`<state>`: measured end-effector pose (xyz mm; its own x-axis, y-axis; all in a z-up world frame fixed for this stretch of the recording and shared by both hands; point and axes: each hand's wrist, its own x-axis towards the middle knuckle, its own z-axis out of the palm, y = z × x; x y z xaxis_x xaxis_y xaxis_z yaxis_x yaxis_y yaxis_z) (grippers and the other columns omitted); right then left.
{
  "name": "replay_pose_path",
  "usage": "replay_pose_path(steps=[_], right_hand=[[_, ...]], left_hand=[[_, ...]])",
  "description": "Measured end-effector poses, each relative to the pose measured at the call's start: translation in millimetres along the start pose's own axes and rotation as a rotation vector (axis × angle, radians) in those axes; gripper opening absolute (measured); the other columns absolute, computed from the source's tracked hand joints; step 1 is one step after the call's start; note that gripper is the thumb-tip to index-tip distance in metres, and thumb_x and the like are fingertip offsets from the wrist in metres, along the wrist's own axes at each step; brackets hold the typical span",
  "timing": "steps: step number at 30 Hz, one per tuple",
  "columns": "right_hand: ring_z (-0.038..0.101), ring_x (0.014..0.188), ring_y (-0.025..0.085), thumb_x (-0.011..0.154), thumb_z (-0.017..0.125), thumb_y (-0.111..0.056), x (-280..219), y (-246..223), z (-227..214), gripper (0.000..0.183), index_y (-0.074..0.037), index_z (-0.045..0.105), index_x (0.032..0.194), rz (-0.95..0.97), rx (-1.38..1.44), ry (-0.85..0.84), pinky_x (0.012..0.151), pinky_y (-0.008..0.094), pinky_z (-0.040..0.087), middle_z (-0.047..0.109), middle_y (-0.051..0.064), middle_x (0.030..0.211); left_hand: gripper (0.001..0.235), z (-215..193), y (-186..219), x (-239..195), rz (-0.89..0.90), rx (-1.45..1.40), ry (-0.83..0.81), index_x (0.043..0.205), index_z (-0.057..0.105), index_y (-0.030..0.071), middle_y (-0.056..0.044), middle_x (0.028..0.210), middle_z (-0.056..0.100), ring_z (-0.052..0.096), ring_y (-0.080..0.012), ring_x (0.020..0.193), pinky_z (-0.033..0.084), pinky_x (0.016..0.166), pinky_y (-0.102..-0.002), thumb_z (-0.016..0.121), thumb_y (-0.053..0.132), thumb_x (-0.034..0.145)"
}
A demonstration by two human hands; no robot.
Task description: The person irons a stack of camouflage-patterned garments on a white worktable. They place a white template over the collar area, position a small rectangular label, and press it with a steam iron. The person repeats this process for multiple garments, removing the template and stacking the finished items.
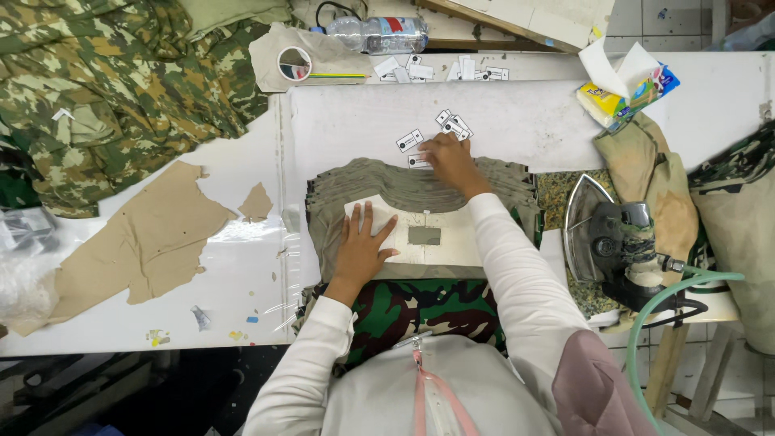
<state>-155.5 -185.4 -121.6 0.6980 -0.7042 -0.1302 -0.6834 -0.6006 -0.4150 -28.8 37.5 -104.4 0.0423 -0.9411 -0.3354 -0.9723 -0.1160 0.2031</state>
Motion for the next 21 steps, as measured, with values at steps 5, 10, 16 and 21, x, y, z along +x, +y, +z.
replay_pose_path(steps=[5,10,16,21], right_hand=[[0.051,0.081,0.017,0.07,0.072,-0.02,9.1,5.7,37.4,0.021,-0.013,0.056,0.082,-0.103,-0.251,0.156,0.077,0.035,0.033,0.054,0.0,0.073],[0.052,0.079,0.018,0.073,0.069,-0.016,-42.1,-35.6,-18.2,0.014,-0.019,0.057,0.066,-0.016,0.011,0.154,0.077,0.036,0.032,0.056,-0.004,0.068],[0.06,0.076,0.031,0.072,0.065,-0.012,-112.0,-40.6,25.3,0.003,-0.01,0.067,0.073,-0.023,0.216,-0.204,0.071,0.039,0.045,0.062,0.011,0.077],[0.06,0.067,0.024,0.069,0.07,-0.013,-119.8,-48.0,30.7,0.027,-0.008,0.049,0.086,0.009,-0.088,-0.008,0.073,0.035,0.039,0.057,0.006,0.067]], left_hand=[[0.062,1.2,-1.4,3.1,0.028,0.044,0.073,0.135,0.028,0.037,-0.021,0.137,0.026,0.023,-0.04,0.129,0.026,0.103,-0.051,0.04,0.059,0.078],[0.06,13.9,-0.1,4.5,0.078,0.179,0.245,0.13,0.029,0.045,-0.025,0.131,0.033,0.032,-0.0442,0.123,0.033,0.097,-0.053,0.049,0.056,0.074],[0.055,-3.0,1.1,1.6,0.089,0.149,0.068,0.131,0.025,0.047,-0.025,0.135,0.027,0.027,-0.0463,0.126,0.032,0.098,-0.055,0.043,0.054,0.08],[0.05,-13.0,2.6,-1.2,0.153,0.178,-0.029,0.134,0.017,0.048,-0.011,0.141,0.023,0.021,-0.0492,0.126,0.029,0.097,-0.06,0.032,0.051,0.086]])
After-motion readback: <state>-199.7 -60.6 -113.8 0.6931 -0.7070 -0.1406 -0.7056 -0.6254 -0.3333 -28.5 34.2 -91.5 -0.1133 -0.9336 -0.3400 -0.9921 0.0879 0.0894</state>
